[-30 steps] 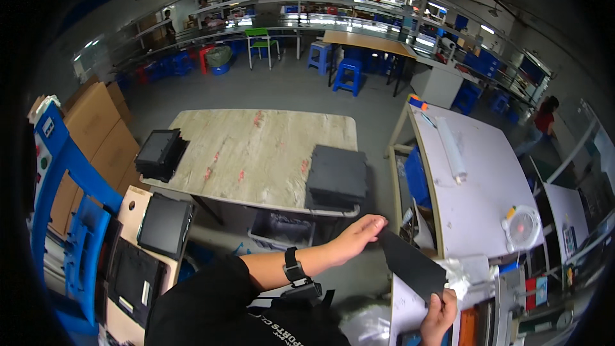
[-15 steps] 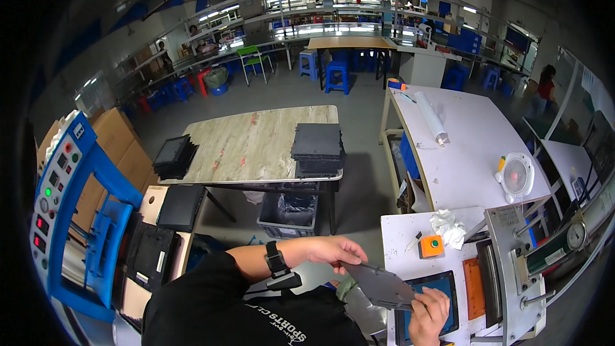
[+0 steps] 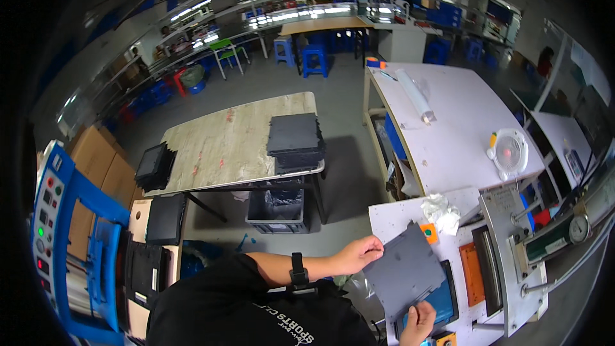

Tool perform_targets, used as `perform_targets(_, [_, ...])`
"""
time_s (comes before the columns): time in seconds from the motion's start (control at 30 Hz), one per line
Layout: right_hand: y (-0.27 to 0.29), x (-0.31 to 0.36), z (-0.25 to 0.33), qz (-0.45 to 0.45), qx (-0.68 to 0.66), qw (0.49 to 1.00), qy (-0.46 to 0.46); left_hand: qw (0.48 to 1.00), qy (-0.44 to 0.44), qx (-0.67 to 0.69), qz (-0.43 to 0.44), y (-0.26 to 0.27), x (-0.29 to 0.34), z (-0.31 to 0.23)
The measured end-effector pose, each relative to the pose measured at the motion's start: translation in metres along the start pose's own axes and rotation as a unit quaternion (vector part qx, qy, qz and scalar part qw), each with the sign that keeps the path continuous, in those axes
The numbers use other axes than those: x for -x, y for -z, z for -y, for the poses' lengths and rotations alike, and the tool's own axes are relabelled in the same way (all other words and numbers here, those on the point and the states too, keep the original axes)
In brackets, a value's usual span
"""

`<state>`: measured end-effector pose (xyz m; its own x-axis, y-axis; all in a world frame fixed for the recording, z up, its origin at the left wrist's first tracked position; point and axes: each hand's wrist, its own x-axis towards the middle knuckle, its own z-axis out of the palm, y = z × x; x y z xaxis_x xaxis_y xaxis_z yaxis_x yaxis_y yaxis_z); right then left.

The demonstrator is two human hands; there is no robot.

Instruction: Applying protective films to electronics components and using a pneumatic press to secure them.

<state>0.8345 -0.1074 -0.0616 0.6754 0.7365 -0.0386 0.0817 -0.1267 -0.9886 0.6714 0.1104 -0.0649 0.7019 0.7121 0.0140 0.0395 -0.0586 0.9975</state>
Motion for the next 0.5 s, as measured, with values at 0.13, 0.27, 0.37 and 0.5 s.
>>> perform_targets(0.13, [0.011, -0.012, -0.016, -0.015, 0.173, 0.966, 0.190, 0.999, 0.012, -0.015, 0.030, -0.004, -0.018, 0.024])
perform_targets(0.27, [-0.007, 0.002, -0.036, -0.066, 0.180, 0.974, 0.123, 0.995, 0.063, 0.059, 0.043, 0.000, -0.033, 0.038])
perform_targets(0.37, [-0.001, 0.007, -0.051, -0.123, 0.180, 0.974, 0.055, 0.984, 0.122, 0.056, 0.113, -0.013, -0.047, 0.046])
perform_targets(0.5, [0.010, 0.025, -0.065, -0.206, 0.205, 0.955, 0.063, 0.972, 0.157, 0.046, 0.168, -0.043, -0.055, 0.060])
